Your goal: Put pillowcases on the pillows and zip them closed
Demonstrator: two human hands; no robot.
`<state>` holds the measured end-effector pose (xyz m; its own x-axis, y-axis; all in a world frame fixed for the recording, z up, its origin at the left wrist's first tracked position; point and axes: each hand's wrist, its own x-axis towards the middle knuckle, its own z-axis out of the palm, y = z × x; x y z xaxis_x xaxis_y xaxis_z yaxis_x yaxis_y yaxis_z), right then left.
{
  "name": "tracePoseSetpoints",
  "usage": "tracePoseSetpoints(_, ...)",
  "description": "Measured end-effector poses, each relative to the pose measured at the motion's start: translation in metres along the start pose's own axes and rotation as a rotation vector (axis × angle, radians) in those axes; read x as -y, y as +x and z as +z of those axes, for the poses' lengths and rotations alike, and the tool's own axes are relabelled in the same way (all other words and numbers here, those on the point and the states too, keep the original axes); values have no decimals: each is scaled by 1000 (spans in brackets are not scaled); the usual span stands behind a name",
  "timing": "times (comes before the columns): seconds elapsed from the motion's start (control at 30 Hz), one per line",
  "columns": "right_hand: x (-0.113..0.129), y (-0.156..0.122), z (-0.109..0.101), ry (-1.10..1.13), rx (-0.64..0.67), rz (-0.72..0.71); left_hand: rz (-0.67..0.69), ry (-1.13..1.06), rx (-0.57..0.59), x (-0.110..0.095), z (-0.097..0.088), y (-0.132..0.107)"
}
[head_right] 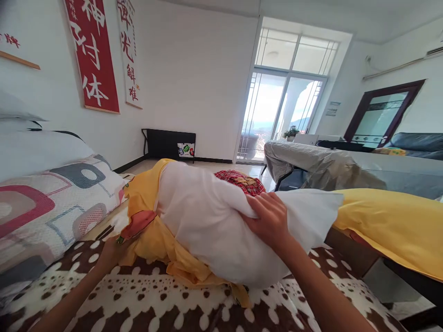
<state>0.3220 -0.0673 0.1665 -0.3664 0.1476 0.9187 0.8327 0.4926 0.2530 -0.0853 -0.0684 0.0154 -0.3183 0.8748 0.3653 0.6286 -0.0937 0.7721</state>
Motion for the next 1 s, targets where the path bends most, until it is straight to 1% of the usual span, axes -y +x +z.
tracePoseSetpoints(0.1, 21, -47, -3, 91, 20, -161, -33, 100, 205, 17, -14, -19)
tracePoseSetpoints(0.17, 29, -69, -6, 115, 21, -202, -42, 144, 336, 26, -30, -22)
tracePoseSetpoints(0.2, 31, -75, -8, 120, 18, -206, -38, 149, 374, 28, -39, -21)
tracePoseSetpoints(0.23, 33, -78, -11, 125, 15, -209, -29, 148, 364, 28, -47, -19)
tracePoseSetpoints(0.27, 35, -78, -15, 132, 15, -215, -12, 148, 299, 24, -55, -14)
tracePoseSetpoints(0.3, 37, -77, -18, 137, 18, -222, 21, 148, 191, 17, -61, -8)
tracePoseSetpoints(0.37, 39, -73, -24, 139, 17, -235, 148, 161, -60, -8, -65, 9)
tracePoseSetpoints(0.4, 39, -70, -26, 137, 18, -239, 245, 175, -155, -26, -63, 19)
tracePoseSetpoints(0.43, 40, -68, -28, 135, 23, -244, 355, 189, -210, -47, -59, 32)
tracePoseSetpoints(0.47, 39, -67, -29, 131, 28, -252, 448, 212, -235, -69, -53, 45)
tracePoseSetpoints(0.53, 37, -64, -30, 118, 36, -279, 553, 277, -242, -113, -41, 71)
tracePoseSetpoints(0.57, 36, -63, -30, 105, 34, -291, 571, 313, -191, -133, -36, 82)
tracePoseSetpoints(0.6, 34, -61, -30, 86, 32, -293, 552, 330, -106, -150, -32, 90)
tracePoseSetpoints(0.63, 34, -58, -29, 53, 33, -275, 507, 334, 28, -164, -29, 96)
tracePoseSetpoints(0.7, 37, -47, -28, -49, 34, -175, 397, 335, 299, -181, -29, 100)
tracePoseSetpoints(0.73, 42, -40, -27, -108, 31, -107, 355, 339, 399, -185, -30, 99)
tracePoseSetpoints(0.77, 49, -31, -26, -159, 24, -41, 334, 349, 460, -187, -31, 96)
tracePoseSetpoints(0.8, 59, -22, -25, -188, 12, 15, 331, 363, 481, -188, -32, 94)
tracePoseSetpoints(0.83, 70, -13, -24, -187, 0, 53, 337, 375, 478, -188, -34, 91)
tracePoseSetpoints(0.9, 97, 4, -18, -104, 24, 63, 358, 392, 473, -189, -37, 85)
tracePoseSetpoints(0.93, 110, 10, -13, -43, 70, 45, 370, 402, 478, -191, -38, 82)
tracePoseSetpoints(1.0, 133, 18, 2, 44, 202, 2, 410, 450, 489, -195, -42, 74)
